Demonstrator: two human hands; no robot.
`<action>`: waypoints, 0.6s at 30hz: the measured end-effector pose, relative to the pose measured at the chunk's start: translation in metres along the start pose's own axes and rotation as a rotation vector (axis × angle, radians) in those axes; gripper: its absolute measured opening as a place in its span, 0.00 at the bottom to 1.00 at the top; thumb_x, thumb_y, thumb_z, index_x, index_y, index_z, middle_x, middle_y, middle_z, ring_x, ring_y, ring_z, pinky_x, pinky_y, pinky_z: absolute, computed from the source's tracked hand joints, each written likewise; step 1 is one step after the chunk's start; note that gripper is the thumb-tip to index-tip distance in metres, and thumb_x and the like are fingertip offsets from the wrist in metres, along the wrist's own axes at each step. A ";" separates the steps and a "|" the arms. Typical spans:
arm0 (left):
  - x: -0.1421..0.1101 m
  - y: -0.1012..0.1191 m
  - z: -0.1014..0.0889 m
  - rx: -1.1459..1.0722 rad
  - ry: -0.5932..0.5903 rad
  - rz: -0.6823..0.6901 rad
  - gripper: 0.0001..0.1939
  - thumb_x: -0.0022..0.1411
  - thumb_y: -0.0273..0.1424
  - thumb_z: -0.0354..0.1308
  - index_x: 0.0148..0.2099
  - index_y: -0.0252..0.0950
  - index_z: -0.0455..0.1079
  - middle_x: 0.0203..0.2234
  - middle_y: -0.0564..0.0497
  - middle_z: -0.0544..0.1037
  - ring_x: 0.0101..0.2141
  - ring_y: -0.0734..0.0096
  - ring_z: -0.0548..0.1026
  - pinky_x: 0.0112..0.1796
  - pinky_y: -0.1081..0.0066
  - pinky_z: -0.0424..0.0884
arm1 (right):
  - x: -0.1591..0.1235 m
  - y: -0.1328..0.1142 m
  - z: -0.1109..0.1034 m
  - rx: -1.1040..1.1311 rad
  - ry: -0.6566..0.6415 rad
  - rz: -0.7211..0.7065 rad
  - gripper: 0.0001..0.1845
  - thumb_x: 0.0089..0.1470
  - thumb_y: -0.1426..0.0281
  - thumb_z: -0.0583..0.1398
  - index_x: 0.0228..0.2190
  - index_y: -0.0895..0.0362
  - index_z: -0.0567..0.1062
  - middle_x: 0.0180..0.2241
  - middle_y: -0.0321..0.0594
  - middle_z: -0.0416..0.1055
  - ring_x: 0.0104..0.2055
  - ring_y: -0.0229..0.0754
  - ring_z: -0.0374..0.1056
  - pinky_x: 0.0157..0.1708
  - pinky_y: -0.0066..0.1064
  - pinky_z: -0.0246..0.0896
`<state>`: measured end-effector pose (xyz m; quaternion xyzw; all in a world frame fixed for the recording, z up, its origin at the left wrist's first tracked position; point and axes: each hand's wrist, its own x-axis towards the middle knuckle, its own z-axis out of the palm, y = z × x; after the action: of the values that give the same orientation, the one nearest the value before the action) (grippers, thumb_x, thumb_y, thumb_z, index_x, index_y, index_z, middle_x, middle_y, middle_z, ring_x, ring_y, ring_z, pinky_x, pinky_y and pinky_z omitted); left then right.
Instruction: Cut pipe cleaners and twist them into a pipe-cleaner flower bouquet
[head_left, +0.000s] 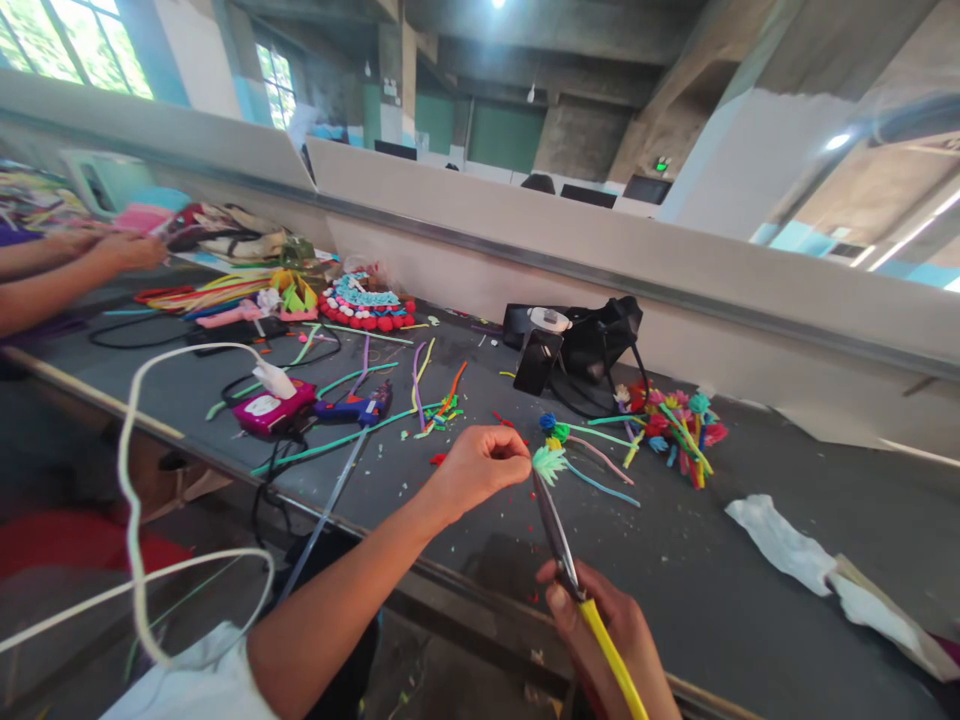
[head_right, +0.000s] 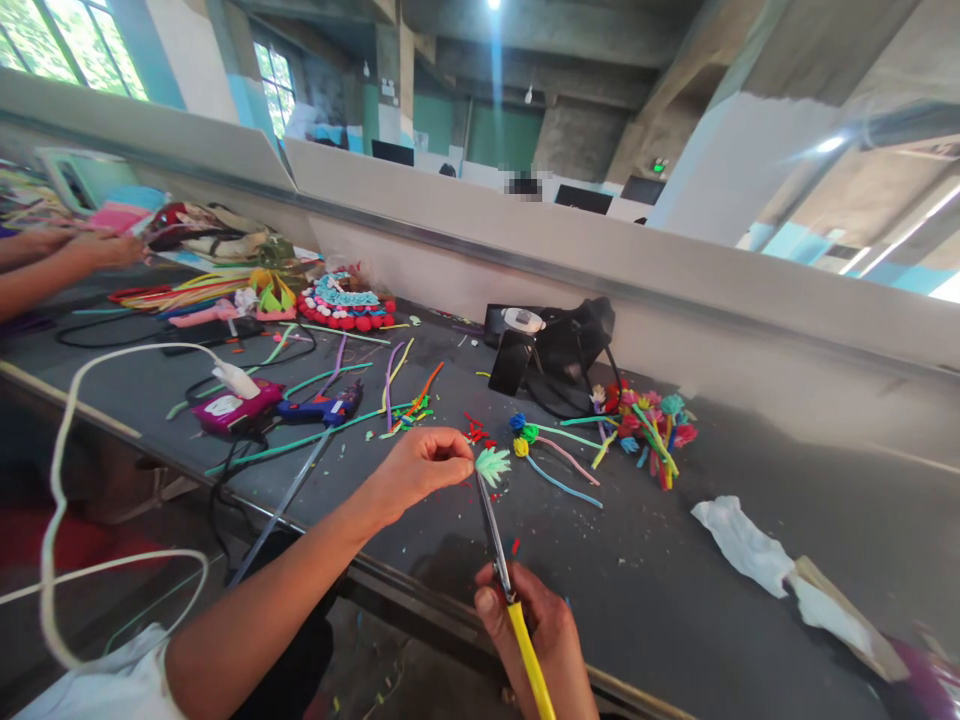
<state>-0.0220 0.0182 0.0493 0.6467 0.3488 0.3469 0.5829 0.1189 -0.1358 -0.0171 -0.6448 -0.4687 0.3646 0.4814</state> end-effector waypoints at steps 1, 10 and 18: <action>0.000 0.000 0.000 0.002 -0.005 -0.003 0.05 0.47 0.31 0.58 0.24 0.35 0.68 0.16 0.58 0.64 0.19 0.79 0.59 0.22 0.75 0.51 | 0.000 -0.001 -0.001 -0.025 0.014 -0.021 0.24 0.49 0.47 0.61 0.26 0.56 0.77 0.16 0.30 0.56 0.17 0.32 0.47 0.16 0.24 0.43; 0.000 -0.002 -0.001 -0.004 -0.007 0.012 0.06 0.49 0.32 0.59 0.26 0.34 0.70 0.17 0.58 0.65 0.20 0.79 0.60 0.22 0.76 0.52 | 0.001 -0.001 -0.002 -0.110 0.042 -0.099 0.24 0.50 0.47 0.60 0.25 0.56 0.76 0.19 0.33 0.64 0.21 0.35 0.55 0.21 0.24 0.52; 0.000 -0.003 -0.003 0.023 0.031 0.068 0.04 0.51 0.31 0.59 0.28 0.35 0.71 0.18 0.57 0.68 0.20 0.79 0.62 0.23 0.77 0.56 | 0.007 0.013 -0.003 -0.085 -0.066 -0.129 0.25 0.51 0.46 0.60 0.30 0.56 0.78 0.18 0.31 0.61 0.18 0.32 0.53 0.17 0.22 0.49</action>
<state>-0.0246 0.0196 0.0467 0.6597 0.3394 0.3723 0.5577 0.1271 -0.1314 -0.0288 -0.6206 -0.5398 0.3339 0.4604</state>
